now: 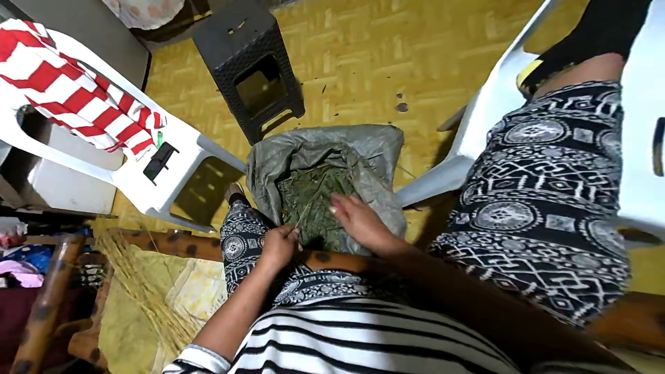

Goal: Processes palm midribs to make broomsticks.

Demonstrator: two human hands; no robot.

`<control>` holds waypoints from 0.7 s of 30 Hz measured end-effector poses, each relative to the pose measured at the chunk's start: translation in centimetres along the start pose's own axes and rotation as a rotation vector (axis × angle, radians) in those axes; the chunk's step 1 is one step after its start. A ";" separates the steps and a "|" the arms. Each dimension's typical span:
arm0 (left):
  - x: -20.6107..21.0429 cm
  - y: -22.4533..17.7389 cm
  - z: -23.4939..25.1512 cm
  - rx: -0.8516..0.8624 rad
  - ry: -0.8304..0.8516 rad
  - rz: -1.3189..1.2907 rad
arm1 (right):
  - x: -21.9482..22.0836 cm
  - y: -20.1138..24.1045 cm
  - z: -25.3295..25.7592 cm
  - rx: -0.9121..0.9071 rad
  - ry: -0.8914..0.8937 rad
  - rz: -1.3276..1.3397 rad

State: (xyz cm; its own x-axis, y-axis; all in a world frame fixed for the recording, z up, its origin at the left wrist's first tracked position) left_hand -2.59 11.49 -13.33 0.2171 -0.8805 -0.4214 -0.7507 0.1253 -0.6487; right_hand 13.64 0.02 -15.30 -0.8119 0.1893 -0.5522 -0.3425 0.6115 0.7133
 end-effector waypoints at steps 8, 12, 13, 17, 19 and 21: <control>1.0 0.8 0.0 -0.034 0.044 -0.077 | 2.5 0.8 0.3 -0.058 0.080 -0.194; 1.2 1.2 -0.1 -0.052 0.071 -0.106 | 2.9 0.4 0.8 -0.042 0.082 -0.255; 1.3 1.2 0.0 -0.057 0.078 -0.104 | 3.0 0.4 0.8 -0.051 0.075 -0.265; 1.6 1.5 0.4 -0.107 0.092 -0.149 | 3.2 0.2 1.1 -0.077 0.063 -0.264; 1.8 1.7 0.7 -0.121 0.082 -0.190 | 3.3 0.0 1.2 -0.088 0.052 -0.271; 2.2 1.8 1.0 -0.121 0.088 -0.219 | 3.5 -0.3 1.3 -0.097 0.042 -0.281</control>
State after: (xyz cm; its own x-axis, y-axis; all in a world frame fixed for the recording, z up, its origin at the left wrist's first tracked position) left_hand -2.85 10.28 -16.10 0.3317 -0.9176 -0.2190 -0.7619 -0.1236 -0.6358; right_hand 11.55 1.54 -17.98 -0.6971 -0.0105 -0.7169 -0.5987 0.5588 0.5739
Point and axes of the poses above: each hand's wrist, its own z-axis towards the middle knuckle, its own x-axis out of the palm, y = z × x, the point moved 7 cm from there along z, towards the middle knuckle, and after that the axes turned 1 degree about x, right-handed, at the moved point
